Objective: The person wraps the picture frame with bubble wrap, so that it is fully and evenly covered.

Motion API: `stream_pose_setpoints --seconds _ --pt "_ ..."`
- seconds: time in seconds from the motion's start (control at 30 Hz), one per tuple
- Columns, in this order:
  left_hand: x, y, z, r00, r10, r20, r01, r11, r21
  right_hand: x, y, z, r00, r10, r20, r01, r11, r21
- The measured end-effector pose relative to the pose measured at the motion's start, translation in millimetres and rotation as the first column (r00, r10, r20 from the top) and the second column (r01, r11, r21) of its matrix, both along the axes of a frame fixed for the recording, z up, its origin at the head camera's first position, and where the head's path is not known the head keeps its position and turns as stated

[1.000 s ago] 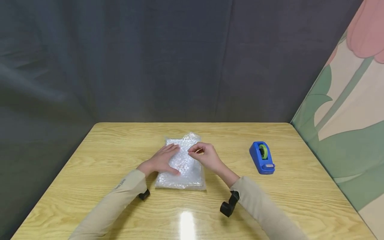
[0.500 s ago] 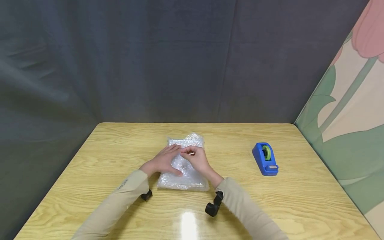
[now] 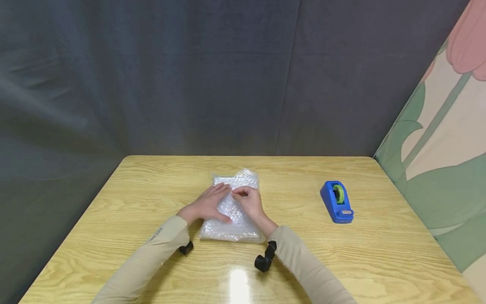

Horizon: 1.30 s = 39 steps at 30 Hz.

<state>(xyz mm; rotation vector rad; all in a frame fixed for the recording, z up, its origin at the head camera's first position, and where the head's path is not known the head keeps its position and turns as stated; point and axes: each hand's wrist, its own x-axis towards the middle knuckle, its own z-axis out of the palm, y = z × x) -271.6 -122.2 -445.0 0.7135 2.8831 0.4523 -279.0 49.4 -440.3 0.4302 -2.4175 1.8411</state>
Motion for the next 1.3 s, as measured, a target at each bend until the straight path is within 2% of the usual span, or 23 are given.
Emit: stream_pose_setpoints --seconds 0.3,0.7,0.87,1.07,1.3 --pt "1.6 -0.5 1.8 1.0 -0.005 0.002 0.005 1.0 -0.004 -5.7 3 0.0 1.0 -0.02 -0.016 0.022 0.993 0.112" --pt "-0.3 -1.1 -0.1 1.0 -0.008 -0.004 0.008 1.0 -0.011 -17.8 10 -8.5 0.99 0.077 -0.114 -0.049 0.973 0.225" --pt "-1.3 -0.3 -0.8 1.0 -0.01 -0.001 0.01 1.0 -0.011 -20.2 12 -12.0 0.982 0.116 -0.148 -0.069 0.955 0.289" --pt "-1.8 0.8 -0.4 1.0 -0.008 0.005 0.008 1.0 -0.023 -18.5 13 -15.1 0.964 0.113 -0.241 -0.01 0.921 0.39" --pt "-1.0 1.3 0.8 1.0 0.002 0.008 -0.001 1.0 -0.027 -15.8 11 -12.2 0.946 0.132 -0.298 0.014 0.897 0.441"
